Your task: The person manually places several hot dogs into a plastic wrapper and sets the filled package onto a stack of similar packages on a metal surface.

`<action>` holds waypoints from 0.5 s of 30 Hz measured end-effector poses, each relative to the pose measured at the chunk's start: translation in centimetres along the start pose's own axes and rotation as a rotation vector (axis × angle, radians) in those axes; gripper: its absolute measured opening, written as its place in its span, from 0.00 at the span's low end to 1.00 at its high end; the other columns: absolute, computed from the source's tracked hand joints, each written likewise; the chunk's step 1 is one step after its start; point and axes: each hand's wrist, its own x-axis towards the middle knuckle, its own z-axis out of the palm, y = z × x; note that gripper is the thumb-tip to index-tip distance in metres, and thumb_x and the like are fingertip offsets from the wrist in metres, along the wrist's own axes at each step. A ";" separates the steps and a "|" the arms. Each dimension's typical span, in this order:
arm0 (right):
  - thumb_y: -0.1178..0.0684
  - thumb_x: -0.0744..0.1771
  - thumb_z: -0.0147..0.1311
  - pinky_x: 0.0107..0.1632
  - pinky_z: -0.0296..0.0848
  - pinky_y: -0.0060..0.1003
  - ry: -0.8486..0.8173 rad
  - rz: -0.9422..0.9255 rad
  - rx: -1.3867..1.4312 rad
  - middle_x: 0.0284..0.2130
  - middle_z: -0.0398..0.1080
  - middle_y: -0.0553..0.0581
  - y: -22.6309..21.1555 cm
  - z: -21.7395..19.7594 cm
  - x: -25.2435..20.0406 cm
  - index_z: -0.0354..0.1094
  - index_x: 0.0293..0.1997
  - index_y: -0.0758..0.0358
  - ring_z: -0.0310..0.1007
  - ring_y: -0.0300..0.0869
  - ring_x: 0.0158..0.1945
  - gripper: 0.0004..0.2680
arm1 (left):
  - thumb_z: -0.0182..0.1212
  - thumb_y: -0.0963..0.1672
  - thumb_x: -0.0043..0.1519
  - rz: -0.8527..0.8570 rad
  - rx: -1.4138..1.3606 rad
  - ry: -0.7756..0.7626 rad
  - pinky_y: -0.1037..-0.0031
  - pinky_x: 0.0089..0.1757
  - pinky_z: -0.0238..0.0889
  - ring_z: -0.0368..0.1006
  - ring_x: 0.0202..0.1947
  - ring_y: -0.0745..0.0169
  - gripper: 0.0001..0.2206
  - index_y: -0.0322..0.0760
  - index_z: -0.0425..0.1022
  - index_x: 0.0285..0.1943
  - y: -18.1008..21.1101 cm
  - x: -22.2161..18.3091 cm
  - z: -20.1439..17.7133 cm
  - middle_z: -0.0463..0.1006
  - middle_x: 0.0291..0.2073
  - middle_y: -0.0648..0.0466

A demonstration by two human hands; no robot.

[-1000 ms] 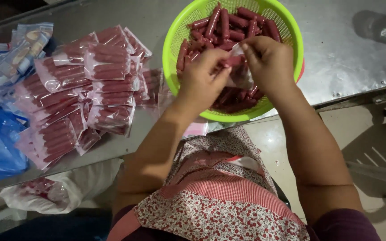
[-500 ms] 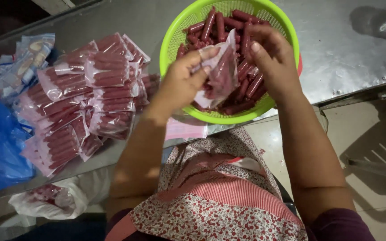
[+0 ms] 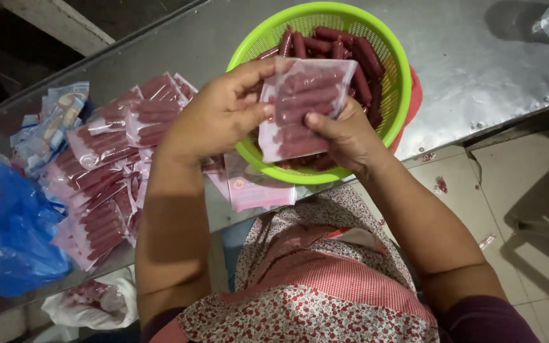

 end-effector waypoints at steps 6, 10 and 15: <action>0.50 0.67 0.66 0.69 0.67 0.64 -0.147 0.047 0.184 0.60 0.70 0.68 0.3 0.5 -0.2 0.66 0.64 0.59 0.69 0.60 0.66 0.19 | 0.56 0.34 0.63 -0.156 0.042 0.328 0.78 0.45 0.80 0.76 0.49 0.65 0.20 0.47 0.73 0.62 -1.0 1.7 0.9 0.77 0.60 0.51; 0.59 0.64 0.64 0.63 0.73 0.66 -0.023 0.097 0.346 0.59 0.68 0.72 1.2 0.8 -0.2 0.58 0.68 0.64 0.71 0.63 0.61 0.25 | 0.66 0.33 0.62 -0.019 -0.085 0.437 0.85 0.41 0.72 0.68 0.38 0.74 0.21 0.43 0.75 0.62 -3.5 2.3 1.2 0.71 0.38 0.59; 0.47 0.61 0.65 0.61 0.70 0.70 0.158 0.267 0.452 0.55 0.69 0.78 0.8 2.0 -0.1 0.64 0.61 0.63 0.71 0.66 0.59 0.23 | 0.67 0.35 0.61 -0.137 -0.132 0.522 0.83 0.43 0.73 0.74 0.36 0.70 0.25 0.31 0.65 0.68 -4.2 2.4 0.9 0.76 0.33 0.57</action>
